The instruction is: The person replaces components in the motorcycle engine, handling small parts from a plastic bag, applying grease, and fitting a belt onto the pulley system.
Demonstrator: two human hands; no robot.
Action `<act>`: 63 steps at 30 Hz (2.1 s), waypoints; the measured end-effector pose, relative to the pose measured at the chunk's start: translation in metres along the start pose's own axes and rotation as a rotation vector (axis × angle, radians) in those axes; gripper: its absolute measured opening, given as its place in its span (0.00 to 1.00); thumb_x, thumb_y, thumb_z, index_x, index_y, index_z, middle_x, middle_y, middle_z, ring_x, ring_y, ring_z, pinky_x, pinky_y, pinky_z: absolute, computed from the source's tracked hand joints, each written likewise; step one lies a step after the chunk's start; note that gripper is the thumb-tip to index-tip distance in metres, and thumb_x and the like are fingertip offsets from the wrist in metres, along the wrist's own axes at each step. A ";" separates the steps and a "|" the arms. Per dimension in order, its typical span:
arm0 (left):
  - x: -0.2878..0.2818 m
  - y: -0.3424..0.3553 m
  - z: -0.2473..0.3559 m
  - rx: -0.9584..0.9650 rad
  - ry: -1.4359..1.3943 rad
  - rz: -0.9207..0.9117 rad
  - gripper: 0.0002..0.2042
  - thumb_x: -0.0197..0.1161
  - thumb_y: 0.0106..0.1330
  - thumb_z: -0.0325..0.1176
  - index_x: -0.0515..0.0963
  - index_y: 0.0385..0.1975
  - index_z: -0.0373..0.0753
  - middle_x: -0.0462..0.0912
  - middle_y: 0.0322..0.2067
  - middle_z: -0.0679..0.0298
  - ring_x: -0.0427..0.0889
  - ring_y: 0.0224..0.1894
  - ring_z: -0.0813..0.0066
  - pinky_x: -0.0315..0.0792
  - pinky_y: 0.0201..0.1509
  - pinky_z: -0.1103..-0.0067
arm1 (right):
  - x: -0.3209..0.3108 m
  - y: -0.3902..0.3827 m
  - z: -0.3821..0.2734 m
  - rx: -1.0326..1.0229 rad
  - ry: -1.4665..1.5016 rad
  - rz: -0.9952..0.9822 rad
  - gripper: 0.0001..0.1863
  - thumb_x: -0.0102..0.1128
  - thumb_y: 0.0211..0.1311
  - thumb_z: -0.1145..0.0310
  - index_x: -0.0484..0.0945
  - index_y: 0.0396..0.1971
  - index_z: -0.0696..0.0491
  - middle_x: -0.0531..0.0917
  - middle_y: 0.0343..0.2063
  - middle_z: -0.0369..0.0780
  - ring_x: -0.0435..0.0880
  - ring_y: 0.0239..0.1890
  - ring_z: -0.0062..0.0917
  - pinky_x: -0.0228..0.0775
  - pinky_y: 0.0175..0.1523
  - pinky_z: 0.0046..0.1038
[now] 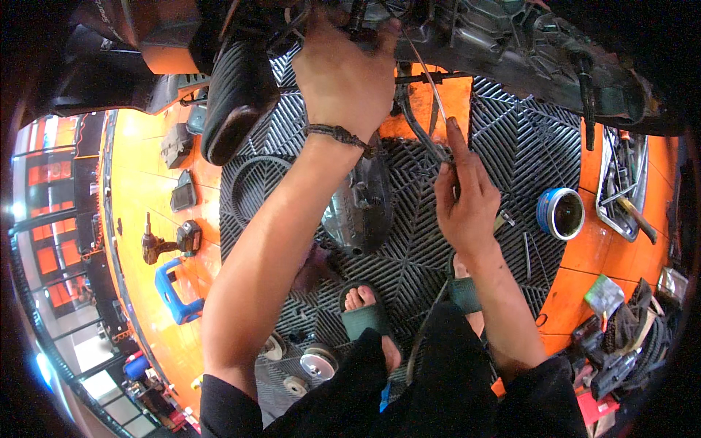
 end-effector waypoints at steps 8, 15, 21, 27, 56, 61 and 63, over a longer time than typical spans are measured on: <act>0.006 0.010 -0.016 0.177 -0.015 -0.059 0.13 0.63 0.70 0.40 0.85 0.44 0.38 0.90 0.38 0.54 0.90 0.36 0.57 0.81 0.43 0.65 | -0.002 0.009 0.043 -0.049 -0.074 -0.042 0.28 0.61 0.69 0.77 0.73 0.68 0.50 0.85 0.36 0.43 0.79 0.25 0.28 0.75 0.33 0.29; 0.008 0.014 -0.020 0.054 -0.171 -0.128 0.11 0.64 0.69 0.39 0.85 0.39 0.37 0.90 0.31 0.57 0.89 0.34 0.60 0.80 0.44 0.68 | -0.007 0.023 0.078 -0.113 -0.212 -0.065 0.26 0.62 0.70 0.74 0.75 0.67 0.47 0.87 0.46 0.43 0.87 0.31 0.31 0.78 0.34 0.30; 0.013 0.020 -0.021 0.265 -0.157 -0.075 0.13 0.65 0.69 0.34 0.80 0.48 0.35 0.88 0.42 0.54 0.86 0.45 0.57 0.78 0.53 0.66 | -0.001 0.031 0.097 -0.102 -0.345 -0.077 0.27 0.63 0.70 0.72 0.74 0.68 0.43 0.84 0.32 0.38 0.80 0.25 0.31 0.75 0.32 0.32; 0.029 0.026 -0.020 0.361 0.104 0.012 0.20 0.63 0.69 0.29 0.75 0.60 0.32 0.81 0.58 0.49 0.79 0.59 0.50 0.72 0.63 0.64 | 0.001 0.039 0.106 -0.156 -0.266 0.054 0.32 0.65 0.64 0.74 0.75 0.67 0.34 0.74 0.26 0.35 0.77 0.27 0.29 0.71 0.33 0.32; 0.106 0.032 -0.082 -0.589 -1.313 -0.126 0.10 0.57 0.69 0.23 0.78 0.47 0.41 0.83 0.45 0.62 0.82 0.52 0.64 0.77 0.62 0.64 | 0.060 0.025 0.128 0.271 0.276 -0.073 0.25 0.56 0.76 0.48 0.77 0.28 0.56 0.75 0.12 0.46 0.80 0.18 0.37 0.64 0.24 0.37; 0.106 0.027 -0.083 -0.685 -1.281 -0.146 0.09 0.56 0.70 0.25 0.79 0.47 0.39 0.83 0.46 0.61 0.81 0.52 0.63 0.76 0.62 0.68 | 0.082 0.012 0.152 0.484 0.675 -0.271 0.32 0.51 0.78 0.44 0.69 0.18 0.54 0.66 0.13 0.32 0.62 0.17 0.16 0.55 0.24 0.26; 0.105 0.026 -0.081 -0.715 -1.285 -0.131 0.09 0.56 0.70 0.25 0.79 0.46 0.39 0.84 0.46 0.61 0.82 0.52 0.63 0.76 0.61 0.70 | 0.088 0.008 0.152 0.592 0.791 -0.374 0.28 0.49 0.80 0.47 0.65 0.20 0.50 0.62 0.15 0.27 0.58 0.16 0.13 0.50 0.22 0.23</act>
Point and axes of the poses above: each hand's wrist, its own y-axis towards the middle knuckle, its own x-axis out of the palm, z = x × y, the point moved 8 cm from there along y, towards the middle knuckle
